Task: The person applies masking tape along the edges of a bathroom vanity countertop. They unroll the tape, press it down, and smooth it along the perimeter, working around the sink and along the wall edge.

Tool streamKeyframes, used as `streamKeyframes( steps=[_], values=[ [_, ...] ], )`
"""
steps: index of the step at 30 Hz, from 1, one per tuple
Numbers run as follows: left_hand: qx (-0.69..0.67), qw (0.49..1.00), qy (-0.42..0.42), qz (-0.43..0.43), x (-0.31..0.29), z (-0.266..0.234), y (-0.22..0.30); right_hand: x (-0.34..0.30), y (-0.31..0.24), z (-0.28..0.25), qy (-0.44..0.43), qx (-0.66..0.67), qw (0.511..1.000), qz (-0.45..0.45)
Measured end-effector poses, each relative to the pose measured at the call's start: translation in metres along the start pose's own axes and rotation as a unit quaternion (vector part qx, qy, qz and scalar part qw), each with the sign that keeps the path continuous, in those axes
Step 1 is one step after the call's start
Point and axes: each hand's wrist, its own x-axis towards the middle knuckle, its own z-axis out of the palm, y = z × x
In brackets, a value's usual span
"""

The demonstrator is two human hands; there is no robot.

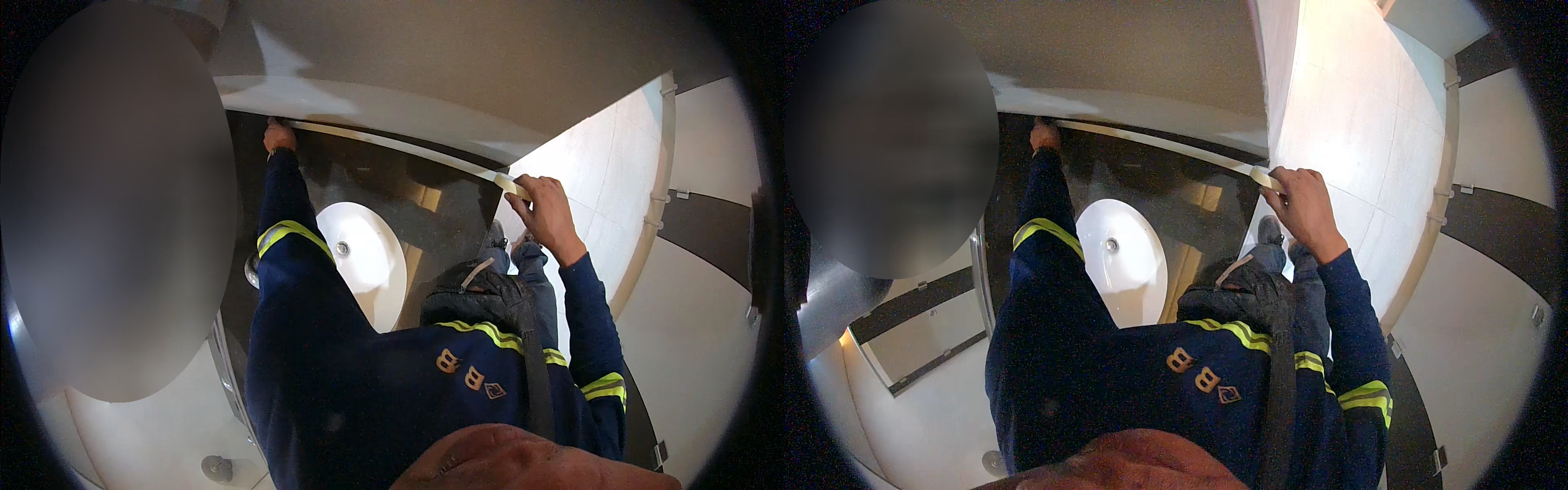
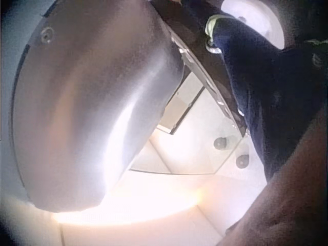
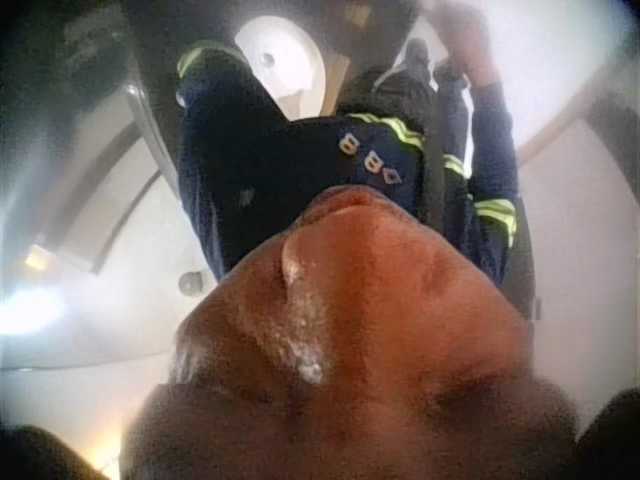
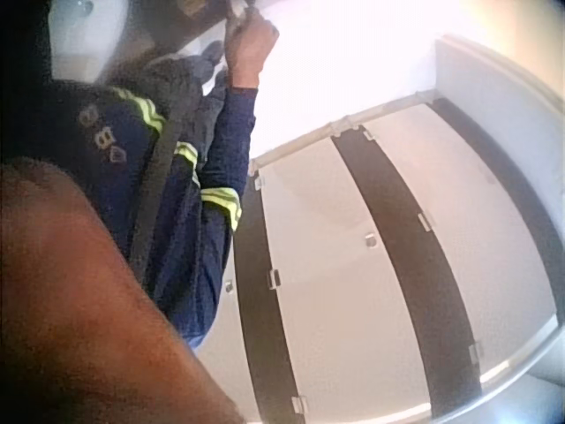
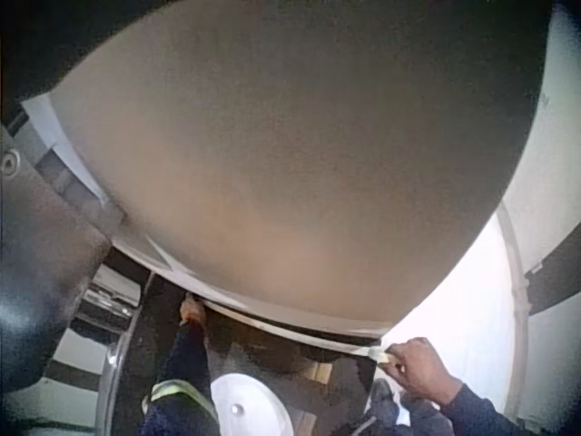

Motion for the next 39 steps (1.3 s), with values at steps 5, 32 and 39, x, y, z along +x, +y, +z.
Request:
streamKeyframes(
  steps=[5, 32, 39],
  values=[
    [0.01, 0.999, 0.041, 0.016, 0.009, -0.005, -0.021, 0.009, -0.012, -0.001, 0.004, 0.013, 1.0, -0.005],
    [-0.299, 0.937, 0.155, 0.094, -0.022, 0.051, -0.031, -0.002, -0.011, 0.01, 0.029, 0.017, 0.999, 0.0],
    [-0.339, 0.932, 0.114, 0.051, -0.009, 0.056, -0.036, -0.002, -0.016, 0.008, 0.012, 0.015, 1.0, 0.01]
  ],
)
